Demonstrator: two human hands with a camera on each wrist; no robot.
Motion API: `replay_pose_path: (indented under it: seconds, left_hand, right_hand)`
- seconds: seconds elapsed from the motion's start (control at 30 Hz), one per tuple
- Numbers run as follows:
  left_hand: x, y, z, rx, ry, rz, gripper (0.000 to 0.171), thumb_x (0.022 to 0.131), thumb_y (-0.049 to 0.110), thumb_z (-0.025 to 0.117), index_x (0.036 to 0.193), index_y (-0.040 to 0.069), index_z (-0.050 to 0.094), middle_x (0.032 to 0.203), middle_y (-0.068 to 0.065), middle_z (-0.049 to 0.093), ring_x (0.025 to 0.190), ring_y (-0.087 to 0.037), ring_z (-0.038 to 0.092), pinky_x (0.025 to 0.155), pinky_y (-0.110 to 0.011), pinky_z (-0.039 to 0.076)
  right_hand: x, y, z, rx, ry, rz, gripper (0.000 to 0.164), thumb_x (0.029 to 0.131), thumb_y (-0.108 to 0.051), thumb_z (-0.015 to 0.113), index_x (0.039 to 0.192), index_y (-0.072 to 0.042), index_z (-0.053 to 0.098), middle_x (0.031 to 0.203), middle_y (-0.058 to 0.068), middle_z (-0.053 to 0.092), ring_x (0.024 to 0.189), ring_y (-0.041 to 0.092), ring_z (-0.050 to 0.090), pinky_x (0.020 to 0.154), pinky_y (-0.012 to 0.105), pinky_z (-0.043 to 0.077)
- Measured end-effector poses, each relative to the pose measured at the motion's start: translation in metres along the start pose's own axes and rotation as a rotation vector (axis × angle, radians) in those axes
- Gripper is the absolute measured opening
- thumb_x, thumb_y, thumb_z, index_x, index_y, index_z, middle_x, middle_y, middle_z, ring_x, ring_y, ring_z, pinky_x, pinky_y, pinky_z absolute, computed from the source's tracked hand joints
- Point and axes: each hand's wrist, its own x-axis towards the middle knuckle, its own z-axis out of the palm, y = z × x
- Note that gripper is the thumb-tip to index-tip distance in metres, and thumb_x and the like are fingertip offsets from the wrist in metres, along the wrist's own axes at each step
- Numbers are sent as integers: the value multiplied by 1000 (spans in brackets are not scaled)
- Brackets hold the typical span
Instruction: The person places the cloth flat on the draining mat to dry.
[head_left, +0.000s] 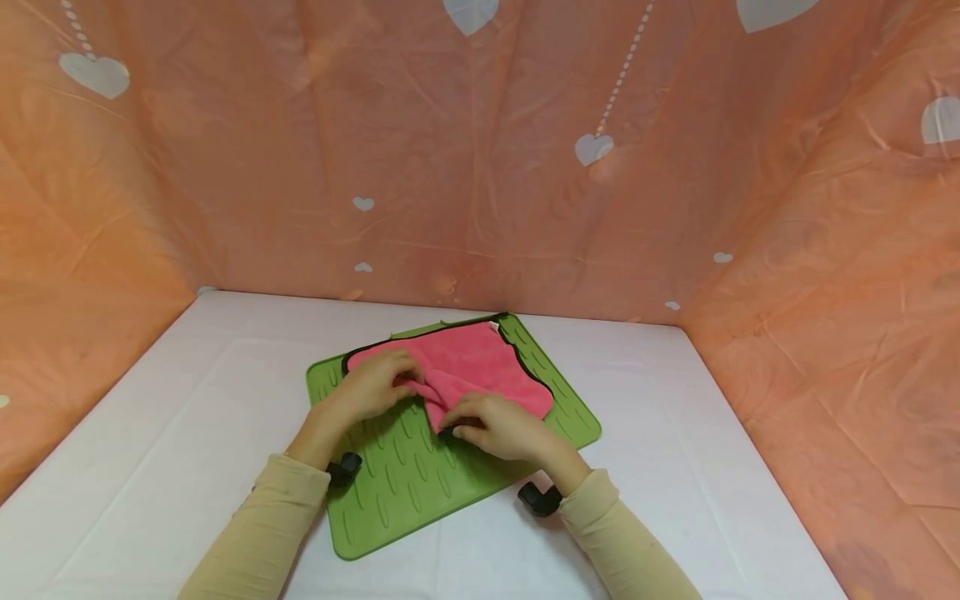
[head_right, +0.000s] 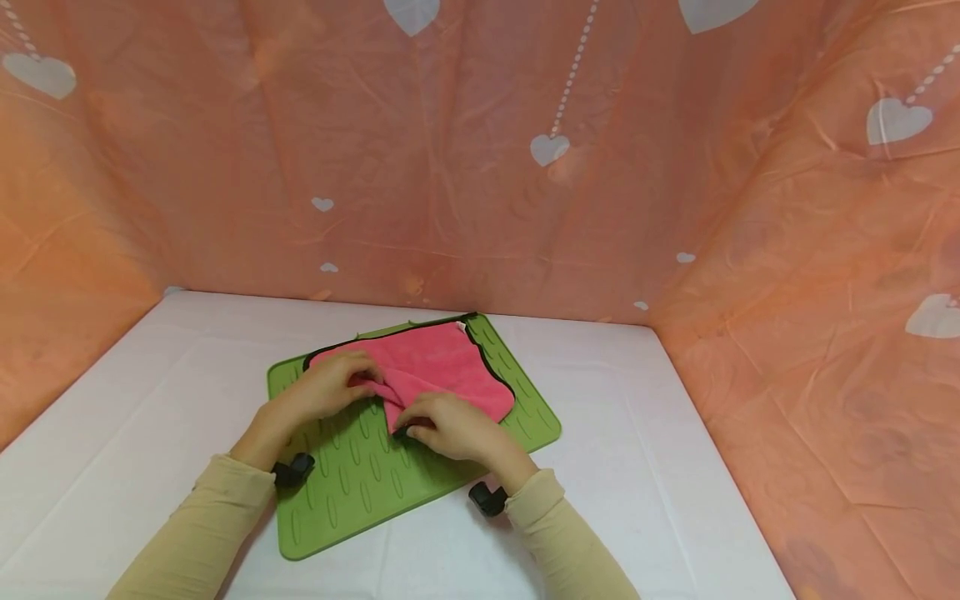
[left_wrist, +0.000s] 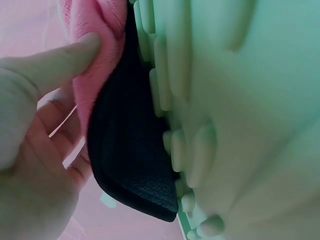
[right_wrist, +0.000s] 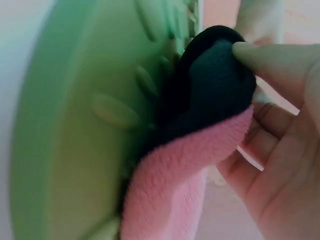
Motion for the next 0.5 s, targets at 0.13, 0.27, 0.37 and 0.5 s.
replay_pose_path:
  seconds: [0.13,0.27,0.37,0.5]
  left_hand:
    - [0,3,-5,13,74,-12,9,97,9,73,104,13,76,105,-3,73,106,-28,68,96,-54,49]
    - [-1,5,-11,16,137,-31,13,99,9,70,111,12,76,110,-5,72,109,-30,67,97,-58,42]
    - [-1,4,-15,-2,161,-39,15,101,9,67,113,11,76,109,-6,72,106,-29,67,97,-57,41]
    - [-2,1,-17,-18,145,-34,15,101,9,67,113,10,76,110,-6,72,109,-32,67,97,-59,42]
  right_hand:
    - [-4,4,-12,137,76,-1,20,101,-7,68,118,-11,77,110,1,73,97,8,63,86,27,54]
    - [-8,8,-22,241,175,-2,18,99,-6,69,114,-10,78,106,2,75,95,10,66,84,30,58]
    - [-11,12,-27,268,234,20,17,98,-6,70,113,-10,79,105,2,75,94,12,67,82,32,59]
    - [-13,19,-29,234,202,56,18,98,-7,71,113,-13,79,108,1,75,96,12,66,84,32,58]
